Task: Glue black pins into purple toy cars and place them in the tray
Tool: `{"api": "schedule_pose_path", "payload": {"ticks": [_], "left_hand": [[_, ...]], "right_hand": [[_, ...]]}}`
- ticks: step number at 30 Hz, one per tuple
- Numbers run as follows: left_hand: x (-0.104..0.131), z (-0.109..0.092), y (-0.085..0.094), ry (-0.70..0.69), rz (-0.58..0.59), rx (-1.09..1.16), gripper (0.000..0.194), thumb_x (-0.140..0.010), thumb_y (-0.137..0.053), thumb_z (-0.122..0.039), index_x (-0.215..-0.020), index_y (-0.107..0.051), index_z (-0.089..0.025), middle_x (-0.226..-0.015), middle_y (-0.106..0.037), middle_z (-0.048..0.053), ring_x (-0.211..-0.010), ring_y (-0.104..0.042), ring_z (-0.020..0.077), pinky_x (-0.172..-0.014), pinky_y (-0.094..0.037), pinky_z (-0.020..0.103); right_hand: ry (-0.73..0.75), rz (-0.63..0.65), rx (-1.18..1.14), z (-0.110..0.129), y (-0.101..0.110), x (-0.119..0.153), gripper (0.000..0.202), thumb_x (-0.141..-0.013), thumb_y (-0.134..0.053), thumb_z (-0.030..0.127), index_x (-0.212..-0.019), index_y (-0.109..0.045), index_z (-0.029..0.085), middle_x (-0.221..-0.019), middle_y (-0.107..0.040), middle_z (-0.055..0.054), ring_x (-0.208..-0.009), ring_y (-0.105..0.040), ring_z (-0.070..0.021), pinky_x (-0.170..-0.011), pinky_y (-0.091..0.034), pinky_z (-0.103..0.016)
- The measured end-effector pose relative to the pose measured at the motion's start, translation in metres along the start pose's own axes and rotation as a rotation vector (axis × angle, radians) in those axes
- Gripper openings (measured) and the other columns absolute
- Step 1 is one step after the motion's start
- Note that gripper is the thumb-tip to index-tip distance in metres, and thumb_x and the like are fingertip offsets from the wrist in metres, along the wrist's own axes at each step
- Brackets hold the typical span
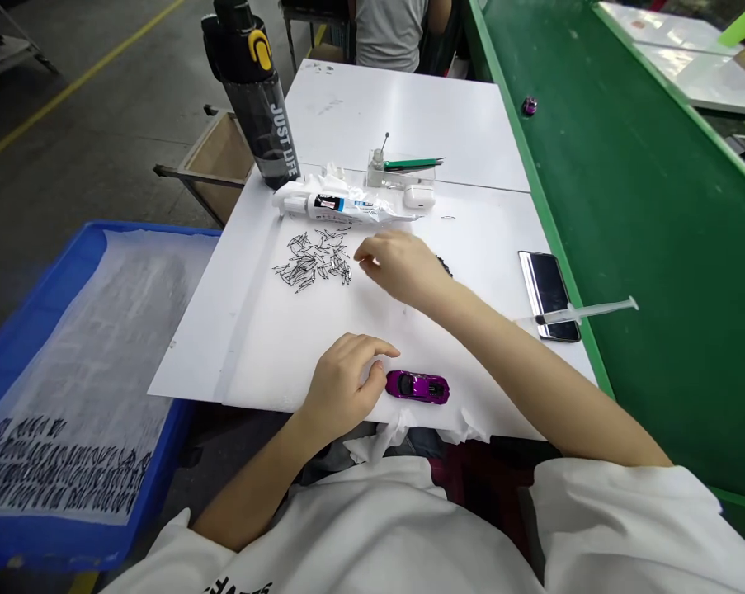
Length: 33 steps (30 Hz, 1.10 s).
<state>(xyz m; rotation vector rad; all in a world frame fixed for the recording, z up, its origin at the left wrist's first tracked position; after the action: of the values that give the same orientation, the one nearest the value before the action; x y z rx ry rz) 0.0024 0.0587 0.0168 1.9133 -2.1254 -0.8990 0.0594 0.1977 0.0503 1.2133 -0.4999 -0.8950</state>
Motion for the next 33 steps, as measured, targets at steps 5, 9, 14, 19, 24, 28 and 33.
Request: {"api": "schedule_pose_path", "payload": {"ticks": [5, 9, 14, 19, 24, 28, 33], "left_hand": [[0.002, 0.000, 0.001, -0.014, -0.011, -0.004, 0.026, -0.078, -0.042, -0.004, -0.090, -0.061, -0.018, -0.088, -0.069, 0.001, -0.081, -0.057, 0.0173, -0.077, -0.047, 0.031], [0.002, 0.001, -0.001, -0.019, -0.007, -0.023, 0.025, -0.078, -0.043, -0.005, -0.089, -0.061, -0.018, -0.087, -0.069, 0.001, -0.081, -0.057, 0.0177, -0.077, -0.048, 0.032], [-0.002, -0.001, 0.001, -0.008, -0.002, -0.024, 0.025, -0.079, -0.042, -0.006, -0.088, -0.061, -0.020, -0.088, -0.070, 0.001, -0.082, -0.058, 0.0175, -0.077, -0.048, 0.032], [0.027, -0.012, 0.016, -0.229, -0.170, 0.151, 0.016, -0.079, -0.043, -0.019, -0.074, -0.058, -0.021, -0.071, -0.068, 0.002, -0.067, -0.060, 0.0156, -0.064, -0.048, 0.029], [0.084, 0.015, -0.020, -0.024, 0.128, 0.211, 0.026, -0.080, -0.044, -0.033, -0.059, -0.054, -0.021, -0.055, -0.063, 0.002, -0.053, -0.058, 0.0163, -0.057, -0.046, 0.029], [0.103, 0.043, -0.046, 0.359, 0.250, 0.181, 0.029, -0.073, -0.063, -0.037, -0.094, -0.063, -0.018, -0.098, -0.068, 0.011, -0.090, -0.060, 0.0273, -0.083, -0.046, 0.042], [0.107, 0.056, -0.065, 0.626, 0.472, 0.482, 0.030, -0.079, -0.055, -0.044, -0.083, -0.065, -0.016, -0.080, -0.068, 0.006, -0.076, -0.060, 0.0212, -0.079, -0.047, 0.038]], "right_hand": [[0.034, 0.153, 0.072, 0.009, -0.033, -0.005, 0.027, -0.084, -0.052, 0.021, -0.105, -0.066, 0.014, -0.100, -0.066, -0.011, -0.093, -0.060, -0.0249, -0.081, -0.046, -0.038], [0.017, 0.154, 0.073, 0.008, -0.034, -0.008, 0.027, -0.084, -0.051, 0.020, -0.106, -0.066, 0.013, -0.102, -0.065, -0.014, -0.093, -0.060, -0.0262, -0.079, -0.045, -0.037], [-0.034, 0.141, 0.036, 0.008, -0.033, -0.010, 0.023, -0.080, -0.057, 0.020, -0.101, -0.064, 0.012, -0.097, -0.066, -0.012, -0.090, -0.060, -0.0251, -0.074, -0.044, -0.034], [-0.109, 0.084, -0.058, 0.007, -0.012, 0.003, 0.013, -0.081, -0.054, 0.020, -0.084, -0.065, 0.016, -0.084, -0.067, -0.005, -0.077, -0.060, -0.0176, -0.067, -0.042, -0.029], [-0.076, -0.064, -0.392, 0.025, 0.039, 0.076, 0.007, -0.078, -0.060, 0.022, -0.072, -0.063, 0.020, -0.073, -0.064, 0.000, -0.066, -0.058, -0.0138, -0.060, -0.045, -0.028], [0.028, -0.060, -0.674, 0.048, 0.050, 0.153, 0.008, -0.080, -0.058, 0.015, -0.078, -0.061, 0.022, -0.074, -0.063, 0.000, -0.068, -0.059, -0.0126, -0.059, -0.050, -0.026], [-0.228, -0.005, -0.874, 0.040, -0.003, 0.221, 0.006, -0.083, -0.058, 0.016, -0.079, -0.060, 0.021, -0.069, -0.057, 0.000, -0.061, -0.054, -0.0106, -0.053, -0.045, -0.023]]}}
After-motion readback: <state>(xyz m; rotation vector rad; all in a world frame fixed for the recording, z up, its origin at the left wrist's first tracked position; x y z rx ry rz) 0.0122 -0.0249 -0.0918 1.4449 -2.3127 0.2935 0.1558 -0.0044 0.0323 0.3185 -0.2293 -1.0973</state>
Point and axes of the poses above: each hand's wrist, its own x-axis away from the middle knuckle, its own y-axis out of the back of the hand, z = x × y, the point moved 7 cm from there along -x, towards the middle knuckle
